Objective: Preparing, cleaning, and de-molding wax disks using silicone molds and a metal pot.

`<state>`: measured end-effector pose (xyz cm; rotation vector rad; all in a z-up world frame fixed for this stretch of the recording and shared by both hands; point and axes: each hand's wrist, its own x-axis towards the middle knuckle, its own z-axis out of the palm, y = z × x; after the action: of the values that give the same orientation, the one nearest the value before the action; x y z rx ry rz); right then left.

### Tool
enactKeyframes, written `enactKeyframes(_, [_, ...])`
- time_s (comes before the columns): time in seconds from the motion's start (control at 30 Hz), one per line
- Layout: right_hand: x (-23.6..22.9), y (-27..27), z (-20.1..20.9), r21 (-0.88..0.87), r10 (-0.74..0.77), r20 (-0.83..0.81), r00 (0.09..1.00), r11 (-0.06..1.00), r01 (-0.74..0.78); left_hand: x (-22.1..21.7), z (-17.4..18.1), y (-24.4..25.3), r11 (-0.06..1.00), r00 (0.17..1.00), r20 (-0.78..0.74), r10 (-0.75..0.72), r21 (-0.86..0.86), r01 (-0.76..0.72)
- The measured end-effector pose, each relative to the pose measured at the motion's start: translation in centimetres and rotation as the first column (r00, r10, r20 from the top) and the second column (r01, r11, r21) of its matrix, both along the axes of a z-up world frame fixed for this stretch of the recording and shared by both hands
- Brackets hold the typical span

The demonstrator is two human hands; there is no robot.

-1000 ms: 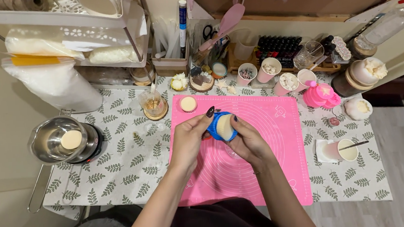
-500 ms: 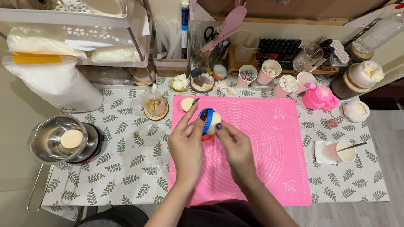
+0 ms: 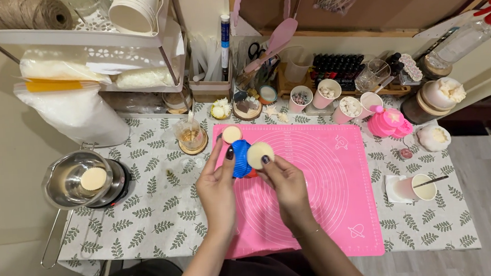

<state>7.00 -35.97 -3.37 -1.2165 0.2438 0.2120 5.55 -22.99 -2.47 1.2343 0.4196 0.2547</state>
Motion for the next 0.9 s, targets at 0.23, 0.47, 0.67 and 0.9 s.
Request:
enactKeyframes(0.23, [0.7,-2.4,1.5,0.351,0.149,0.050,0.988,0.923,-0.157,-0.1,-2.2,2.4,0.953,0.991,-0.044,0.126,-0.273,-0.133])
enactKeyframes(0.47, [0.7,-4.1,-0.4,0.608,0.303,-0.001,0.953,0.757,-0.240,-0.9,-2.8,3.5,0.892,0.981,-0.145,0.125,-0.416,-0.175])
enactKeyframes(0.67, [1.0,-3.6,-0.6,0.646,0.211,-0.118,0.970,0.758,-0.087,-1.2,-4.1,3.8,0.821,0.997,-0.081,-0.016,-0.570,-0.033])
enactKeyframes(0.9, [1.9,-4.2,-0.7,0.647,0.228,-0.105,0.968,0.755,-0.108,-1.4,-1.2,3.7,0.892,0.992,-0.037,-0.121,-0.442,0.092])
